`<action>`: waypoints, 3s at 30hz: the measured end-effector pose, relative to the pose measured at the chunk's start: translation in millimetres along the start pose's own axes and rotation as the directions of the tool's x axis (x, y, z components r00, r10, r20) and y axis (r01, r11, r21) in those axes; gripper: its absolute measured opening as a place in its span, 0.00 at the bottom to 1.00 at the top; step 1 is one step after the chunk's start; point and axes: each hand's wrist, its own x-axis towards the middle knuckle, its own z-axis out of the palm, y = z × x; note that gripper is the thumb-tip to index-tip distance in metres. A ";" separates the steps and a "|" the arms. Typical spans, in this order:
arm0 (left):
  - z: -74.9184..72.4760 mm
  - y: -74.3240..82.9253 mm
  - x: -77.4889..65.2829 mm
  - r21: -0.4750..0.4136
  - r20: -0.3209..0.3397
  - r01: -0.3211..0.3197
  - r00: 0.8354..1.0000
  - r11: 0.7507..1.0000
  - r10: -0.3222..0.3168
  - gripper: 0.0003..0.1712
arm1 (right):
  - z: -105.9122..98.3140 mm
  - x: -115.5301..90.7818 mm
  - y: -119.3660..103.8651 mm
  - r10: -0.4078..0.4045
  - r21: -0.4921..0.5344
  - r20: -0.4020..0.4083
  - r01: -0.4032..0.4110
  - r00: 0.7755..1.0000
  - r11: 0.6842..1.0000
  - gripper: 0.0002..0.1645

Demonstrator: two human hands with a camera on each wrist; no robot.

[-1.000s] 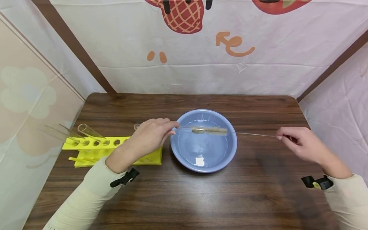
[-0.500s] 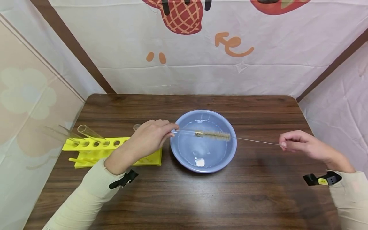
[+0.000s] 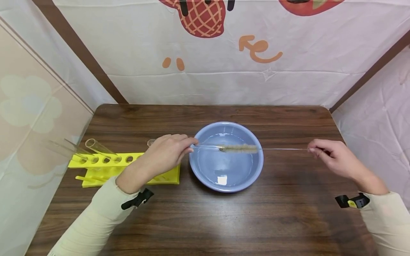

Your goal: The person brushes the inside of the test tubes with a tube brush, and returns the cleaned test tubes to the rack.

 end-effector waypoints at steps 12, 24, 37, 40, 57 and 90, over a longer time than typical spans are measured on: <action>-2.8 -5.9 -4.3 -0.022 -0.018 0.053 0.998 0.998 -0.054 0.15 | 4.2 -9.5 2.5 0.108 -0.105 -0.129 -0.122 0.986 0.987 0.18; -10.9 -0.1 -13.3 -0.207 -0.106 0.109 0.985 0.972 -0.133 0.15 | 19.1 -20.6 -0.8 0.138 -0.094 -0.060 -0.143 0.989 0.985 0.17; -29.1 -1.2 -46.6 -0.376 -0.424 0.081 0.870 0.923 -0.249 0.15 | 22.6 -25.1 -3.0 0.094 -0.167 -0.041 -0.099 0.995 0.981 0.17; -33.5 -3.7 -57.3 -0.377 -0.507 0.085 0.815 0.922 -0.282 0.15 | 22.7 -25.4 -2.3 0.091 -0.170 -0.037 -0.096 0.995 0.981 0.17; -66.5 -8.3 -111.9 -0.584 -0.738 -0.028 0.434 0.811 -0.517 0.15 | 24.9 -24.4 -0.8 0.127 -0.184 -0.012 -0.127 0.992 0.975 0.15; -28.2 -36.5 -148.2 -0.418 -0.782 0.515 0.216 0.748 -0.585 0.15 | 24.6 -21.5 -4.3 0.118 -0.215 -0.008 -0.117 0.993 0.969 0.15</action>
